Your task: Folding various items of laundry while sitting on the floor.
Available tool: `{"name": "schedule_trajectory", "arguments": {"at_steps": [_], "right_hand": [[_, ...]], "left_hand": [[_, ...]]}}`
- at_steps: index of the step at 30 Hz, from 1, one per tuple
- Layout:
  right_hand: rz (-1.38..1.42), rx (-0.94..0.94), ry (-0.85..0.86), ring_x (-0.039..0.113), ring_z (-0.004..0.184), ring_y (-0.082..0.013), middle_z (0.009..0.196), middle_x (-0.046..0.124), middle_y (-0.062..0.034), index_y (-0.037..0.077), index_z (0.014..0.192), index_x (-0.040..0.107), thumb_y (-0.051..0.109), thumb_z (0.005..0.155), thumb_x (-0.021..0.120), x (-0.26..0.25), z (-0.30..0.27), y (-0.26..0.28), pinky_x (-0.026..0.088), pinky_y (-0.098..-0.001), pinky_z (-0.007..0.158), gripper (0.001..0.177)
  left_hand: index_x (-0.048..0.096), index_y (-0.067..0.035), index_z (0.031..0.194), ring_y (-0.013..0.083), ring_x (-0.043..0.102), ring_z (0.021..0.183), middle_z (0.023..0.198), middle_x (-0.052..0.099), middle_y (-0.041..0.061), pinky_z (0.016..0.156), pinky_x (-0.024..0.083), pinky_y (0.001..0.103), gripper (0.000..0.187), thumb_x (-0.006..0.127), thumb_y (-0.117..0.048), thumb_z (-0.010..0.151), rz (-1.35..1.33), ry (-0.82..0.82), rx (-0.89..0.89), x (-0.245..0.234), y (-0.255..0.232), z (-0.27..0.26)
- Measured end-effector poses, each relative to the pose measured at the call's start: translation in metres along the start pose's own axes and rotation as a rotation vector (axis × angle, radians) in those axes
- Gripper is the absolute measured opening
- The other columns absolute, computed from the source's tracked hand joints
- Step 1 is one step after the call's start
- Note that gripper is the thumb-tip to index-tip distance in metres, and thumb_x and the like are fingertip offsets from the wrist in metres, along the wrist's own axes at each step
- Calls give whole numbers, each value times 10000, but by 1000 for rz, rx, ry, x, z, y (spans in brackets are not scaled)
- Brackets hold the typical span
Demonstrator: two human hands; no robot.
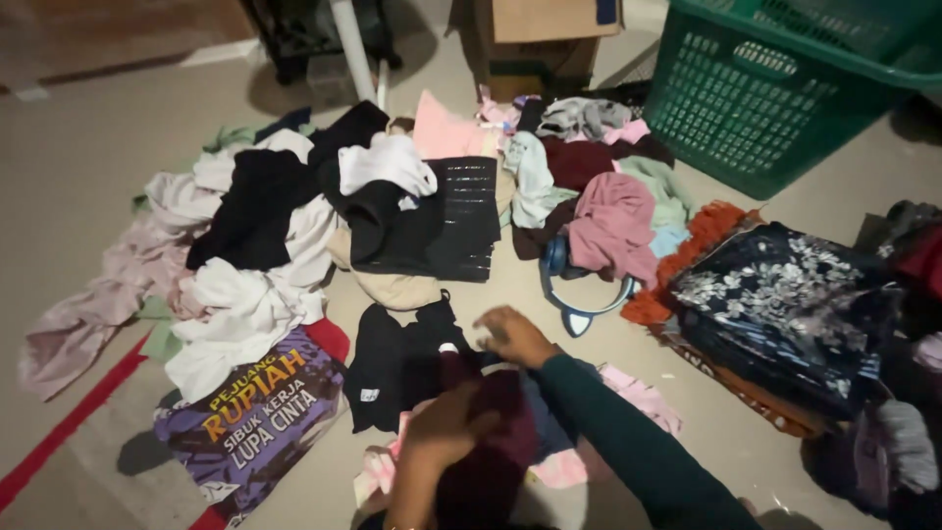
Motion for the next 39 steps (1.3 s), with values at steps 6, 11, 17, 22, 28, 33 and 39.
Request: {"name": "schedule_trajectory", "arguments": {"at_steps": [6, 11, 17, 22, 28, 33, 39], "right_hand": [[31, 226, -416, 638, 1158, -320, 1214, 663, -134, 82, 1079, 685, 135, 890, 671, -29, 50, -68, 520, -389, 1019, 196], [-337, 76, -821, 565, 1183, -440, 1305, 568, -285, 87, 1077, 734, -29, 775, 595, -84, 97, -146, 481, -469, 1009, 351], [555, 519, -512, 631, 1139, -265, 1237, 661, -85, 65, 1351, 434, 30, 917, 588, -64, 142, -275, 517, -375, 947, 462], [639, 626, -536, 585, 903, -179, 1043, 660, -11, 65, 1254, 657, 115, 980, 630, -70, 101, -200, 465, -328, 761, 279], [1122, -60, -550, 556, 888, -161, 952, 652, -89, -48, 947, 709, 129, 959, 702, -76, 9, -25, 425, -267, 796, 178], [524, -55, -455, 578, 1086, -192, 1166, 555, -104, -6, 1265, 490, 101, 734, 782, -52, -19, 117, 503, -325, 897, 615], [544, 404, -269, 632, 1026, -185, 1086, 692, -34, 121, 1326, 570, 162, 848, 775, 20, -11, 80, 542, -368, 886, 522]], "left_hand": [[669, -47, 1053, 381, 674, 844, 909, 709, 179, 760, 543, 445, 351, 708, -374, 933, -580, 117, 293, 59, -24, 62], [670, -83, 1089, 335, 699, 865, 940, 715, 143, 740, 563, 403, 353, 771, -351, 881, -524, -361, 476, 44, -19, 67], [700, -90, 1095, 314, 711, 855, 913, 741, 146, 737, 561, 390, 344, 811, -326, 872, -526, -272, 340, 43, 0, 88], [674, -73, 1086, 231, 741, 777, 838, 746, 122, 680, 574, 343, 392, 776, -379, 864, -776, -326, 260, 38, 20, 104], [606, -69, 1374, 215, 553, 797, 1028, 614, 87, 627, 450, 336, 489, 670, -429, 1049, -1424, -399, -108, 34, 56, 115], [420, -112, 1474, 168, 612, 1146, 1296, 598, 30, 888, 563, 320, 661, 676, -400, 936, -1951, -352, 326, 5, 14, 81], [551, -43, 1371, 216, 645, 1120, 1247, 662, 75, 915, 544, 319, 555, 576, -429, 973, -1814, -690, 67, -5, 68, 45]]}}
Point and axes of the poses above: each hand's wrist, its own z-axis towards the middle knuckle, its own x-axis out of the palm, y = z × x, the point moved 9 cm from there along z, towards the middle knuckle
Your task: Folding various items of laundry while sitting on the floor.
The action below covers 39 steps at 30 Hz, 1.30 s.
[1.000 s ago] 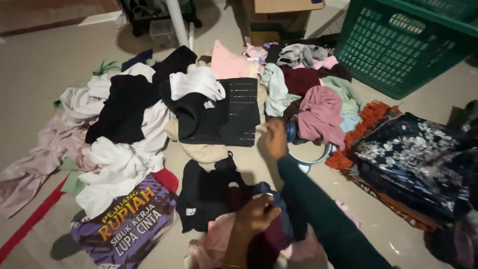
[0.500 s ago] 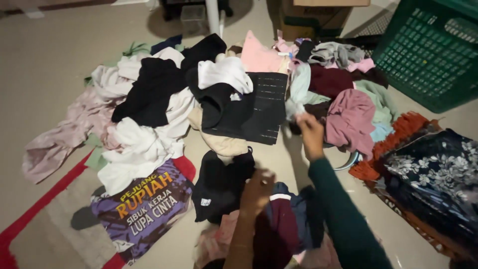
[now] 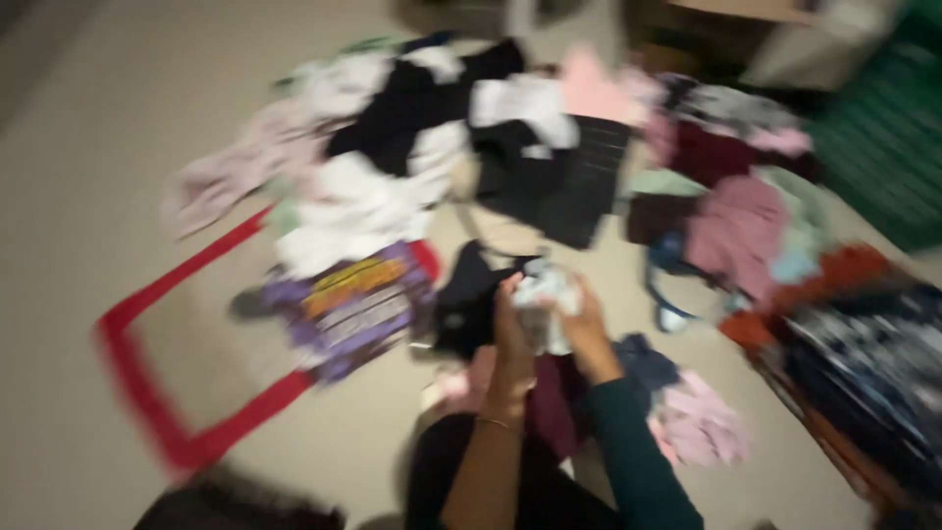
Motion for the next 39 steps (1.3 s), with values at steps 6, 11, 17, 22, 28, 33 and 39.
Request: {"name": "schedule_trajectory", "arguments": {"at_steps": [6, 11, 17, 22, 28, 33, 39], "right_hand": [[803, 578, 51, 626, 1053, -164, 1092, 705, 32, 207, 1302, 594, 386, 940, 647, 109, -11, -58, 514, -374, 803, 407], [983, 188, 726, 583, 1130, -240, 1355, 646, -100, 72, 1565, 421, 476, 1091, 592, 334, -101, 2, 507, -350, 860, 646], [532, 36, 1193, 579, 1227, -195, 1459, 589, -148, 173, 1633, 318, 345, 1039, 614, 457, -314, 195, 468, -268, 973, 685], [484, -422, 1079, 567, 1312, -136, 1504, 573, -119, 35, 1463, 554, 209, 1040, 659, 414, -297, 181, 504, -288, 1070, 469], [834, -127, 821, 691, 887, -144, 1098, 694, -78, 48, 1274, 609, 10, 903, 671, 240, -169, 114, 569, -265, 748, 378], [341, -356, -157, 701, 630, -167, 846, 721, -100, 45, 1073, 654, 173, 1035, 577, 8, -40, 12, 577, -298, 519, 154], [88, -184, -439, 685, 554, -173, 836, 691, -71, 98, 1026, 649, 159, 1008, 552, -159, -114, 48, 504, -297, 446, 116]], "left_hand": [[665, -102, 1159, 269, 672, 1097, 1175, 700, 74, 937, 544, 363, 336, 631, -368, 957, 1180, -536, 773, -55, -224, -125], [653, -83, 1138, 335, 665, 973, 1158, 692, 123, 833, 519, 452, 356, 551, -329, 902, -325, -765, 570, -279, -230, -193], [643, -45, 1041, 367, 674, 919, 1072, 699, 145, 817, 546, 486, 340, 555, -307, 843, -443, -850, 528, -237, -252, -231], [648, -34, 1020, 352, 651, 888, 1023, 683, 140, 801, 517, 468, 272, 605, -241, 849, 60, -767, 604, -165, -268, -222], [654, -19, 994, 333, 623, 852, 963, 665, 133, 781, 484, 446, 198, 662, -160, 855, 575, -569, 769, -43, -252, -230], [659, -7, 972, 316, 601, 822, 914, 649, 127, 765, 456, 428, 148, 708, -91, 861, 990, -354, 983, 60, -222, -275], [635, -75, 840, 326, 650, 773, 823, 624, 131, 659, 510, 439, 184, 766, -201, 870, 795, 389, 570, 165, -99, -363]]}}
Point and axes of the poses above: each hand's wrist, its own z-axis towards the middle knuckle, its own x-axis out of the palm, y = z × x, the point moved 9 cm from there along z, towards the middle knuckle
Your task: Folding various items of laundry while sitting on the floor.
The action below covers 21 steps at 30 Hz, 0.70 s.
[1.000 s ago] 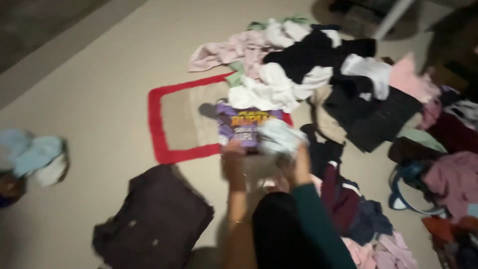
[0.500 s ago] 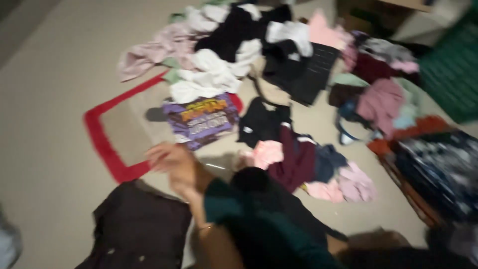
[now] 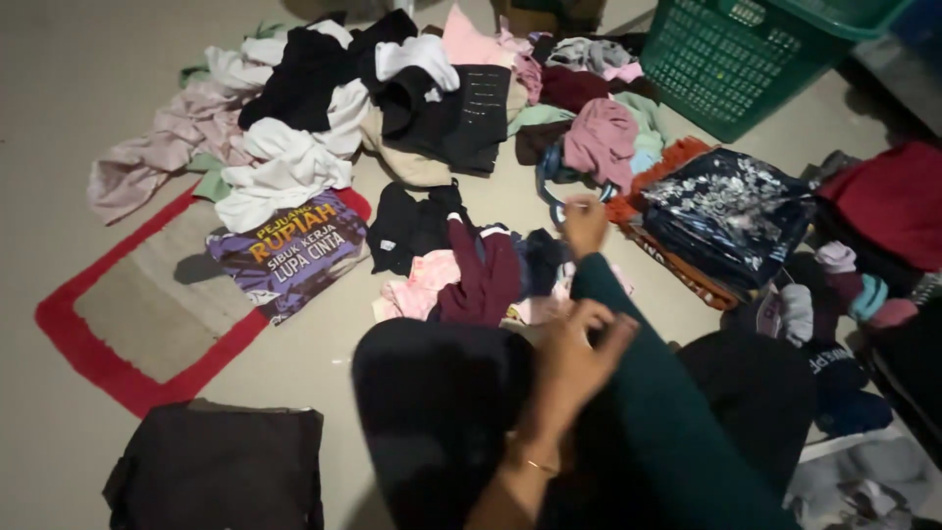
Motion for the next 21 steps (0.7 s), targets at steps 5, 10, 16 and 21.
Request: {"name": "schedule_trajectory", "arguments": {"at_steps": [5, 10, 16, 21], "right_hand": [[-124, 211, -205, 696, 565, -196, 848, 700, -80, 99, 1013, 660, 225, 978, 604, -86, -11, -3, 529, -316, 455, 141], [-228, 399, -334, 705, 573, -214, 858, 707, -87, 100, 1002, 668, 278, 954, 646, -161, 36, -114, 550, -331, 463, 185], [142, 671, -315, 656, 576, -309, 871, 653, -112, 85, 1007, 632, 401, 968, 606, -127, 74, -162, 516, -404, 469, 319], [-420, 136, 213, 702, 757, -330, 834, 703, -185, 50, 1032, 680, 305, 1014, 623, 1, 94, -173, 542, -429, 639, 262]], "left_hand": [[630, -55, 911, 355, 656, 862, 906, 653, 152, 736, 526, 450, 116, 666, -148, 970, -72, 230, -32, 58, -1, -41], [624, -44, 927, 340, 684, 902, 911, 670, 154, 783, 544, 420, 93, 595, -84, 1005, -203, 453, 12, 60, -26, -63], [620, -21, 985, 252, 702, 855, 912, 680, 120, 759, 547, 358, 90, 556, -74, 1019, -347, 795, -90, 46, -48, -67], [650, -35, 995, 252, 705, 892, 957, 693, 121, 765, 556, 349, 141, 608, -170, 989, -213, 889, -26, 51, -9, -63]]}}
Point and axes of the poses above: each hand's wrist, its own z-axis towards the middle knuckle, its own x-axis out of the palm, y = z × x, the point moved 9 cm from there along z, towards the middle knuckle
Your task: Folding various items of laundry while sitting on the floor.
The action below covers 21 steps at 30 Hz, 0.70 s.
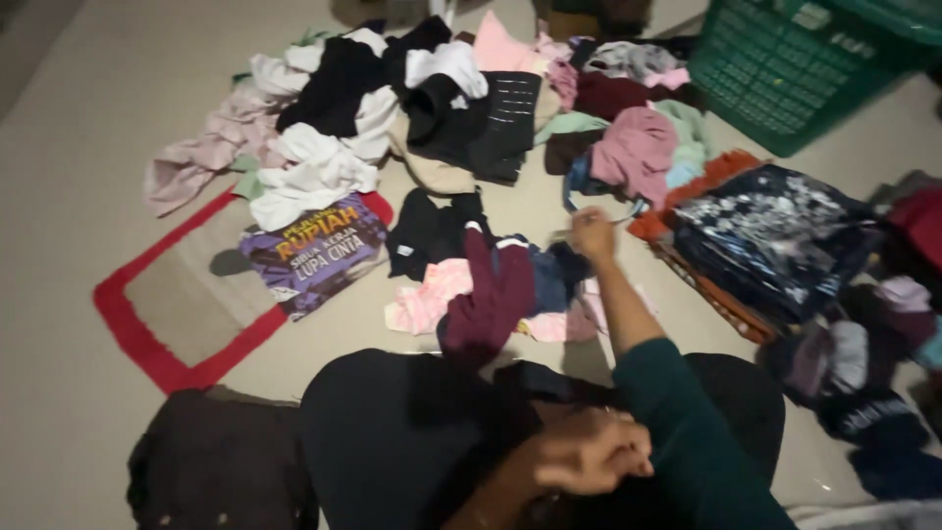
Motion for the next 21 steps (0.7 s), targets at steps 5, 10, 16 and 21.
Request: {"name": "schedule_trajectory", "arguments": {"at_steps": [5, 10, 16, 21], "right_hand": [[-240, -612, 392, 690, 986, -337, 1098, 722, -191, 61, 1142, 687, 223, 1004, 555, 103, -170, 155, 541, -453, 855, 250], [-276, -1054, 476, 683, 1000, -325, 1112, 711, -195, 78, 1452, 533, 228, 1004, 564, 141, -229, 136, 514, -472, 875, 474], [-861, -733, 304, 699, 562, -313, 669, 707, -114, 196, 1531, 446, 437, 944, 655, 128, -198, 117, 536, -473, 521, 668], [-688, -622, 405, 714, 700, -379, 791, 727, -180, 284, 1479, 482, 510, 773, 768, 107, -187, 132, 550, -491, 580, 794]], "left_hand": [[730, -60, 976, 304, 725, 864, 949, 731, 155, 751, 569, 412, 225, 656, -256, 893, 443, -51, -142, -101, 91, 2], [798, -112, 1000, 264, 765, 919, 972, 799, 132, 825, 608, 395, 327, 647, -200, 723, 403, -209, -158, -250, 271, -51], [770, -190, 1023, 406, 686, 986, 1080, 718, 140, 737, 476, 789, 547, 769, -474, 556, 1125, -744, -785, -296, 305, -97], [733, -128, 1058, 350, 676, 892, 985, 691, 114, 700, 502, 595, 415, 711, -429, 773, 997, -624, -219, -270, 221, -30]]}}
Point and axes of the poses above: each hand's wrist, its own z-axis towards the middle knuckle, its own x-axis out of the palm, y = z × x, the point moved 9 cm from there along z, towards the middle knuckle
